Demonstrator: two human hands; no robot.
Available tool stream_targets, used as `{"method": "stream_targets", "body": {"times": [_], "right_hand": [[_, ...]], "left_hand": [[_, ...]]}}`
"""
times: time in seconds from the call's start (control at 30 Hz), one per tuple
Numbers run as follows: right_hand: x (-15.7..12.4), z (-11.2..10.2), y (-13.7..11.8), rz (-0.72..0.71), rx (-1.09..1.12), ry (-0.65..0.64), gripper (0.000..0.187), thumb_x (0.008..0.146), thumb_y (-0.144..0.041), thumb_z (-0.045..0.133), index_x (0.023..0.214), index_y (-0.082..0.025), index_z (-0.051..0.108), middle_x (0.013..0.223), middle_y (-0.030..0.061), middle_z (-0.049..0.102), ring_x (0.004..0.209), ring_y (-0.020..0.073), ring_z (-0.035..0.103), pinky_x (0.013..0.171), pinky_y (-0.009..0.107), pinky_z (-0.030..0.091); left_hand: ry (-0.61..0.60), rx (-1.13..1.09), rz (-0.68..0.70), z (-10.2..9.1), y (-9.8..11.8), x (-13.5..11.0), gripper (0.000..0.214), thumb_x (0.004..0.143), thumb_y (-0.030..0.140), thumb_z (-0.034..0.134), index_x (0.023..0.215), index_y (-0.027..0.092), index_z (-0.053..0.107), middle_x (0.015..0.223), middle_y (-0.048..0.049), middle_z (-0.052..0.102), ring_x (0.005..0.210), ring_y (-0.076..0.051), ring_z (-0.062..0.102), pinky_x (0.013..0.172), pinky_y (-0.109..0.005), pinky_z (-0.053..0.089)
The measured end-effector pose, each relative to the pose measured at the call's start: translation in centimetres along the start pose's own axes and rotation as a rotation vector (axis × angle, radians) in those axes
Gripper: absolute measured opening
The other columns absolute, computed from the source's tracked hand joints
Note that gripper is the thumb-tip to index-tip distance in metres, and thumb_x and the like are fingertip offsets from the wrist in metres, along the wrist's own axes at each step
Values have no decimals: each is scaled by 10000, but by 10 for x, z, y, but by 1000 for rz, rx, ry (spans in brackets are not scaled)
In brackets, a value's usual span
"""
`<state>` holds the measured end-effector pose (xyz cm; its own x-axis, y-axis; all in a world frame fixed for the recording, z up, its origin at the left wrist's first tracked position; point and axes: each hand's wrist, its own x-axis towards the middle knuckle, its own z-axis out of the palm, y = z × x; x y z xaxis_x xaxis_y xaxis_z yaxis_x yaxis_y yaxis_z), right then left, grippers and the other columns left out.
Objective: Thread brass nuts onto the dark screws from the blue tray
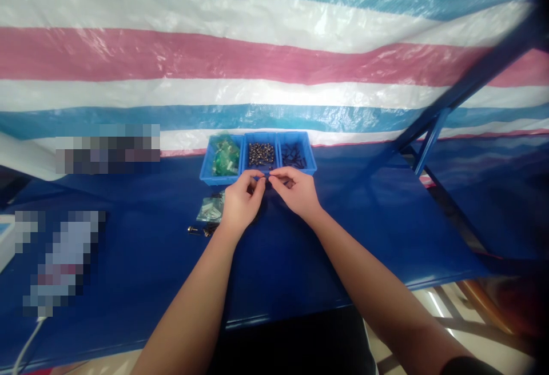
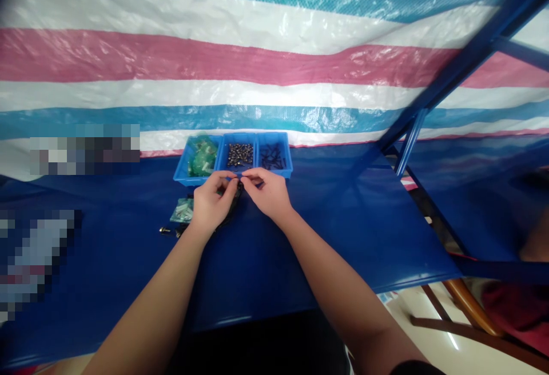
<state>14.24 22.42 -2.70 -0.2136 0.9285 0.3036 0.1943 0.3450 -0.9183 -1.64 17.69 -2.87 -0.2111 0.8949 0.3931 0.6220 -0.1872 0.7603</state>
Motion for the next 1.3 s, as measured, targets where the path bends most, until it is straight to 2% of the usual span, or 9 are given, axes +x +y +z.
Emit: {"method": "stream_targets", "body": {"times": [0.8, 1.13, 1.3], "right_hand": [[0, 0, 2, -14, 21, -2, 180, 853, -313, 688, 992, -233, 770, 986, 42, 790, 811, 167, 746, 666, 277, 582], [0, 0, 0, 1, 10, -7, 163, 853, -322, 685, 959, -230, 769, 935, 37, 789, 790, 170, 744, 653, 277, 579], [0, 0, 0, -12, 11, -6, 168, 865, -329, 674, 963, -227, 764, 937, 41, 784, 784, 171, 740, 649, 281, 579]], "left_hand": [[-11, 34, 31, -1, 2, 1, 218, 955, 384, 589, 1051, 219, 695, 616, 57, 570, 505, -80, 486, 586, -203, 425], [-23, 48, 23, -1, 1, 0, 260, 985, 409, 548, 1072, 216, 699, 737, 14, 680, 631, -107, 619, 653, -212, 460], [-4, 36, 27, -1, 1, 0, 265, 971, 406, 572, 1115, 213, 682, 650, 41, 617, 547, -94, 553, 614, -207, 449]]}}
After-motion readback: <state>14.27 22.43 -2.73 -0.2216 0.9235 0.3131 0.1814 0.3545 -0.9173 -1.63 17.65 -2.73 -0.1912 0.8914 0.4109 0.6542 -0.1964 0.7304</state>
